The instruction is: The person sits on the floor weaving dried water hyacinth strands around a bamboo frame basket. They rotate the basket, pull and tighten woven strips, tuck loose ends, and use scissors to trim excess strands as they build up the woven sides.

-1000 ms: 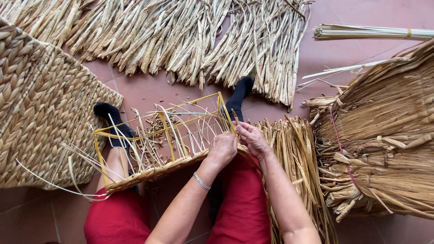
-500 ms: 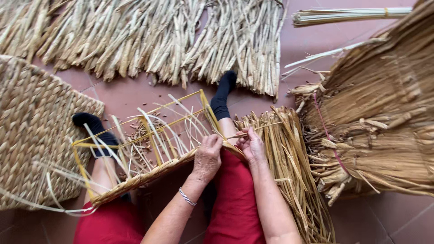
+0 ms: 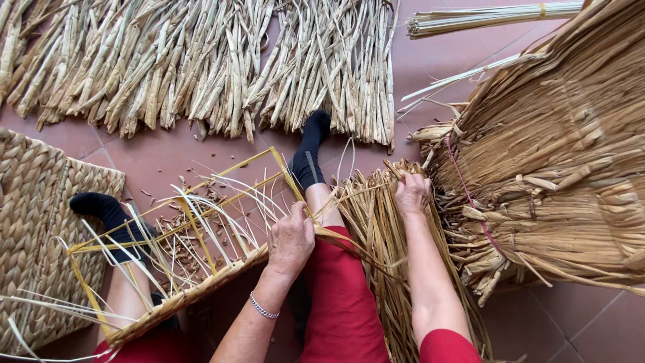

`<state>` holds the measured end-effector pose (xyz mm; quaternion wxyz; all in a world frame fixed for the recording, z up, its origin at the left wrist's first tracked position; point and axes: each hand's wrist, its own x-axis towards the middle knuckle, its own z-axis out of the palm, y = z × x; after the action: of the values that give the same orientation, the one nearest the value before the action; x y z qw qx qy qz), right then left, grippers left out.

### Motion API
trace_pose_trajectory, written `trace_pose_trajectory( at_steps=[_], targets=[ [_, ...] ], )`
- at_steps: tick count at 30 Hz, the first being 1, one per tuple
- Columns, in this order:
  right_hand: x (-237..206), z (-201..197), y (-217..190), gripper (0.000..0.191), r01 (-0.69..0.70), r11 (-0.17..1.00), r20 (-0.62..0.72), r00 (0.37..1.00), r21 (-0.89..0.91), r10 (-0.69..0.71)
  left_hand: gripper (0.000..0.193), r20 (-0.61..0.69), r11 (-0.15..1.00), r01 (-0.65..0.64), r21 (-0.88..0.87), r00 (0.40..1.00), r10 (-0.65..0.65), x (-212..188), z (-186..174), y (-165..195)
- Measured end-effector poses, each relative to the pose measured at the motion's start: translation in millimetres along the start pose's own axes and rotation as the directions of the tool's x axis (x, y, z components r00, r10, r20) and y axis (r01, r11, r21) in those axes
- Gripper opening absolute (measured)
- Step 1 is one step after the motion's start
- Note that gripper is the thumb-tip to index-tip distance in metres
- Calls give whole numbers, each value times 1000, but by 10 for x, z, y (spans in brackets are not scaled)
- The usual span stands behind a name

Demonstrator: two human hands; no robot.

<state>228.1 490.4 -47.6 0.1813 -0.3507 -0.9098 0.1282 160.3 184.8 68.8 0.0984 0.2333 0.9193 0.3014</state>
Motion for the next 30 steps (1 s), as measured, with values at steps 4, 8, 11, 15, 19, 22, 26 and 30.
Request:
trace_pose_trajectory(
  at_steps=[4,8,11,15,19,22,26,30],
  targets=[
    [98,80,-16,16,12,995,7,1000,-102,-11,41,14,996,59,-63,998,-58,91,25,-50],
    [121,36,39,5,-126,990,-76,988,65,131,38,-2,978,114,-176,993,-116,149,92,-159],
    [115,-145,0,18,11,858,-134,989,513,67,36,1,970,114,-214,993,-116,198,121,-265],
    [-12,-525,-311,17,-253,479,349,929,841,-120,28,167,909,305,-285,949,-267,277,131,-327],
    [-170,-820,-803,16,-346,431,531,719,833,-449,19,134,941,268,-204,960,-245,340,95,-293],
    [-306,-805,-1170,19,-509,337,592,508,792,-625,21,239,921,346,-178,923,-300,368,58,-282],
    [-350,-520,-1393,26,-539,362,643,547,760,-536,29,260,892,356,-279,922,-287,358,89,-337],
    [-266,-191,-1215,18,-312,564,604,653,764,-457,24,152,935,282,-214,955,-253,363,192,-441]
  ],
)
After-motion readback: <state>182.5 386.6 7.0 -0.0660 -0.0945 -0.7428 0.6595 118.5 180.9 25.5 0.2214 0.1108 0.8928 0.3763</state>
